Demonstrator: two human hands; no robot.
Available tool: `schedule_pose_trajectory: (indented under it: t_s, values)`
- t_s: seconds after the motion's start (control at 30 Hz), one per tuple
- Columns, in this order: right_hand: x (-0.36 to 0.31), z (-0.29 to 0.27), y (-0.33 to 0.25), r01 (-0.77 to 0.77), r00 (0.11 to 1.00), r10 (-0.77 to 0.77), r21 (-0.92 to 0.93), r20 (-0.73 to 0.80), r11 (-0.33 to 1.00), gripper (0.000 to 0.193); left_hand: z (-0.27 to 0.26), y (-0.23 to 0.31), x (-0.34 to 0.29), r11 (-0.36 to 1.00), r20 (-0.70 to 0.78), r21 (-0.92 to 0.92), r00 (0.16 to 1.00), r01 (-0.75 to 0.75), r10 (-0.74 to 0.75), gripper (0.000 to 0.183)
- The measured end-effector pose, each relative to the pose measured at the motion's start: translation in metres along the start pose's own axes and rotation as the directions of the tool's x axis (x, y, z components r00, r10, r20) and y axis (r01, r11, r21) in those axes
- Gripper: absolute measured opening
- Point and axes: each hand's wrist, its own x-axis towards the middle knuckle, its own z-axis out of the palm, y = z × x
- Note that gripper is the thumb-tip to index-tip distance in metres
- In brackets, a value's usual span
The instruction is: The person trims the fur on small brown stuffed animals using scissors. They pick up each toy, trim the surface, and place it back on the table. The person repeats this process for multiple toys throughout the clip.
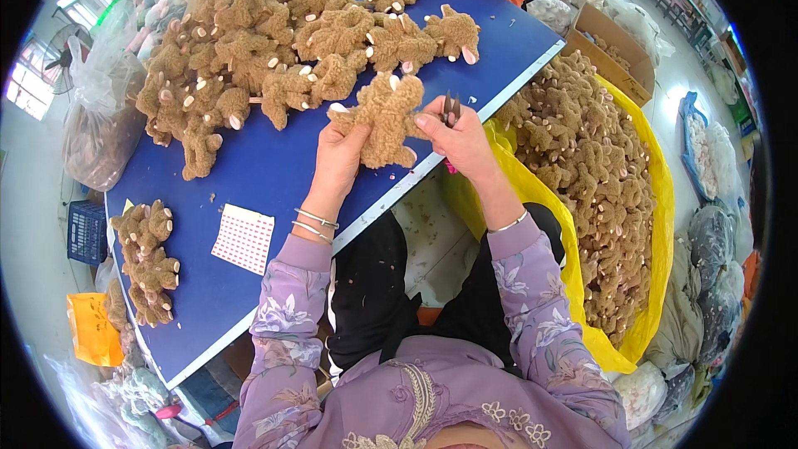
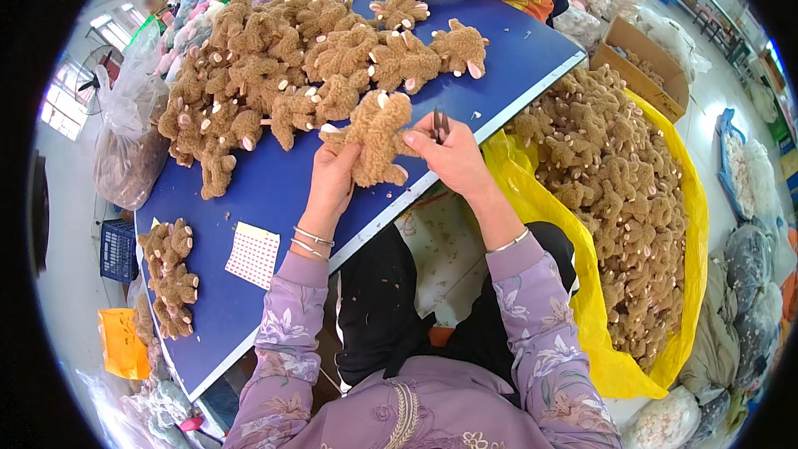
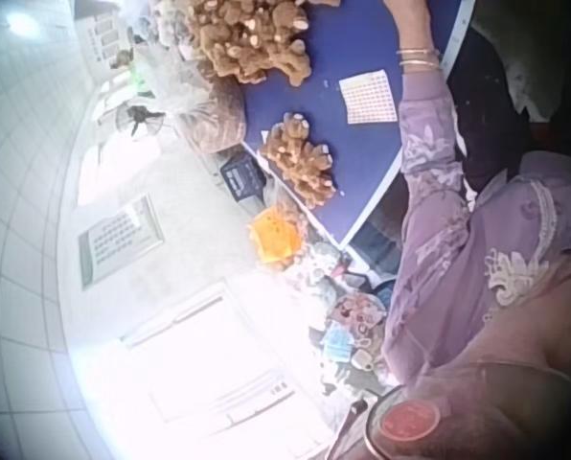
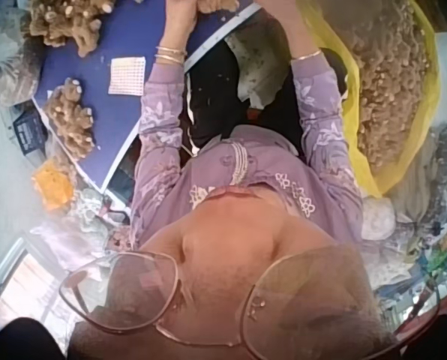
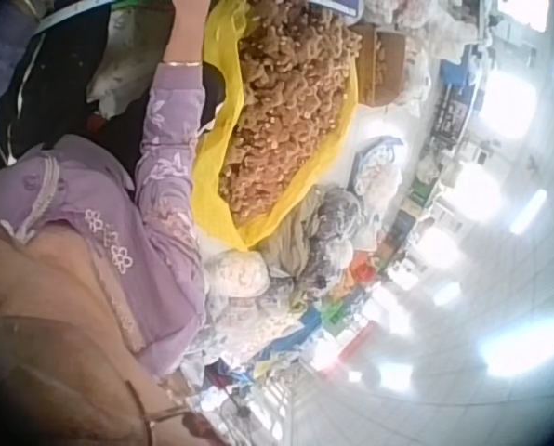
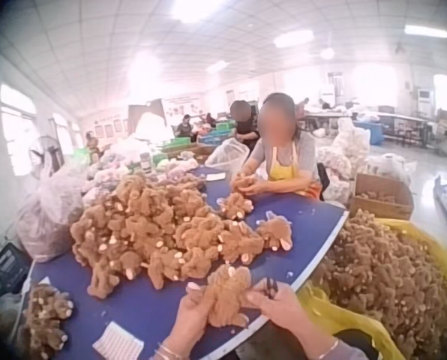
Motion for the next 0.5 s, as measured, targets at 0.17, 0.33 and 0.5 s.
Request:
schedule_pose_trajectory:
  t_s: [0.17,0.33,0.5]
  values:
    - [0.000,-0.003,-0.006,-0.005,1.000,-0.001,0.219,0.025,0.976,0.019,0.010,0.001,0.000,0.994,-0.069,-0.112,0.998,0.006,-0.014,0.019]
    - [-0.002,-0.007,-0.003,0.019,0.998,-0.008,0.160,-0.070,0.987,0.017,0.009,0.002,0.000,0.995,-0.008,-0.026,0.996,0.094,-0.094,0.018]
    - [-0.004,-0.010,-0.003,0.005,0.983,-0.012,-0.038,-0.185,0.999,0.017,0.007,-0.003,0.002,0.995,0.006,0.053,0.996,0.087,-0.087,0.029]
